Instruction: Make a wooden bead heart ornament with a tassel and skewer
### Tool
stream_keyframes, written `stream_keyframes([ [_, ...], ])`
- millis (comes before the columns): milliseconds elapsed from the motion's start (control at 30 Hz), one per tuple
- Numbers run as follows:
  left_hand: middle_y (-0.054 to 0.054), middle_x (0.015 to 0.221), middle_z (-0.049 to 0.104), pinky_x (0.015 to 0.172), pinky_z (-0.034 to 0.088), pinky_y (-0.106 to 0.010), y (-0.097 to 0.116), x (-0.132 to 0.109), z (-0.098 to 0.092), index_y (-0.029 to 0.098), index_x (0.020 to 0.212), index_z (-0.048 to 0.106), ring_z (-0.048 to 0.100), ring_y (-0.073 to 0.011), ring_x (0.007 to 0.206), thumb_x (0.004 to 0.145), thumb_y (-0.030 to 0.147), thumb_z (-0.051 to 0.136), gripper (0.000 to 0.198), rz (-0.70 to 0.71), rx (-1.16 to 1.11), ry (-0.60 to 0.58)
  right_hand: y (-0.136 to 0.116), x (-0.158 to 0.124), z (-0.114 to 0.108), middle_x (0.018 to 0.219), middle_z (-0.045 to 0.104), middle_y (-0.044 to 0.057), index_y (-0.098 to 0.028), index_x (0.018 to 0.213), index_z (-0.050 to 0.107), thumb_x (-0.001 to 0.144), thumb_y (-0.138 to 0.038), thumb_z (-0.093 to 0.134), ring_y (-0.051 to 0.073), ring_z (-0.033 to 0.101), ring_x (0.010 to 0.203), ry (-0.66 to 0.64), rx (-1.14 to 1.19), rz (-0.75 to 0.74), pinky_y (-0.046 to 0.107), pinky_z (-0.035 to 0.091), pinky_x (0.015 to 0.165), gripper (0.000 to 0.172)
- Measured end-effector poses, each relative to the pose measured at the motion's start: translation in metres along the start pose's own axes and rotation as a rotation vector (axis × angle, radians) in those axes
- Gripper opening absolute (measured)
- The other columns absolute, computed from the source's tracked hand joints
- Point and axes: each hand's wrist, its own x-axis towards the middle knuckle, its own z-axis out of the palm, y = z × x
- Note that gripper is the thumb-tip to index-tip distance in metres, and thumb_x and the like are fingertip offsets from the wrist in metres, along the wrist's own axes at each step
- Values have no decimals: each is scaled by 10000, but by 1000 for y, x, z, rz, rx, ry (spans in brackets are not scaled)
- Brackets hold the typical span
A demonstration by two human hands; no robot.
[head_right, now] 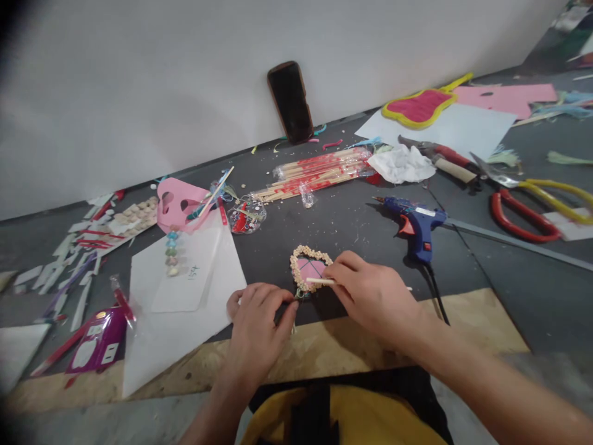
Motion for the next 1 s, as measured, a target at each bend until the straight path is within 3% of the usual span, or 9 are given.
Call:
stream_keyframes([
  [333,7,854,656,907,247,-434,0,0,-1,235,806,612,525,-206,925,844,207,544,83,-13,-44,4,3,-12,5,917,671,46,-226,971,643,930,-280,390,167,649,677,94,-157,56,278,442,551,262],
  [600,8,859,662,920,234,-445,1,2,-2,242,797,616,528,-226,954,809,284,619,44,-25,-43,-4,5,-15,8,824,698,37,-210,934,628,935,-346,398,187,653,653,80,-186,127,285,396,528,267],
  [833,16,797,671,888,255,-421,-2,3,-1,231,792,613,552,-196,876,839,209,562,73,-23,-114,30,1,-11,1,847,668,53,-192,936,616,925,-265,387,187,639,687,122,-182,146,290,414,562,241],
  [1000,17,799,668,872,277,-403,-2,4,-4,230,832,619,580,-180,829,839,189,560,73,-54,-174,-2,-3,-14,9,897,658,28,-217,978,598,920,-248,403,143,636,651,141,-136,70,256,409,524,206],
])
